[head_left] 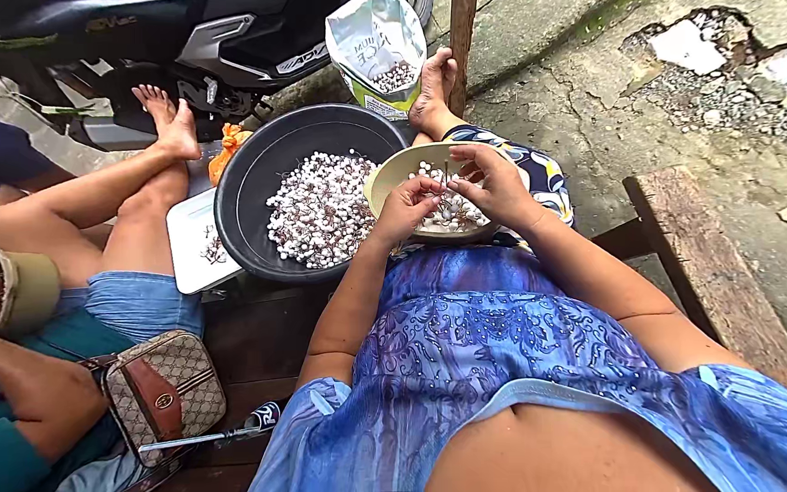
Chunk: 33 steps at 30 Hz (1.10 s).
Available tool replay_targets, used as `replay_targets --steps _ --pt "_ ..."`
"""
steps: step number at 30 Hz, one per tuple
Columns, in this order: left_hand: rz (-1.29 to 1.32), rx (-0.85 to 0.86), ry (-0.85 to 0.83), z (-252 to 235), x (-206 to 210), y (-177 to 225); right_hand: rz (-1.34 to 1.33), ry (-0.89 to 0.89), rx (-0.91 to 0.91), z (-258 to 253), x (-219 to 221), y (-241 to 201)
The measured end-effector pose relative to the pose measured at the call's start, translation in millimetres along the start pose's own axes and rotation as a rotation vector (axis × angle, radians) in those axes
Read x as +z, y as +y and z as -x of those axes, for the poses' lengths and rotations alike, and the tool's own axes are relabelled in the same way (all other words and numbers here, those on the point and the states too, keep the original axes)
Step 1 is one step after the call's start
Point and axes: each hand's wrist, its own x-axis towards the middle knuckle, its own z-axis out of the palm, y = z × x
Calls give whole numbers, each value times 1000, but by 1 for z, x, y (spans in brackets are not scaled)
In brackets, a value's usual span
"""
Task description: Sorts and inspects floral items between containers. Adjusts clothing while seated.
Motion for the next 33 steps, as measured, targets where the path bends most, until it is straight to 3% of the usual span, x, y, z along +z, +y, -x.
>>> replay_targets --steps 3,6,11,20,33 --pt "-13 23 -48 1 4 -1 -74 -37 -3 1 2 -1" --pt "20 -9 12 0 4 -3 -65 46 -25 1 0 1" --pt "84 -82 114 0 -2 -2 138 171 5 1 -10 11" --pt "185 -11 62 0 0 2 -42 -123 67 8 5 4" --pt "72 31 128 -2 0 1 -10 -60 29 10 5 4"
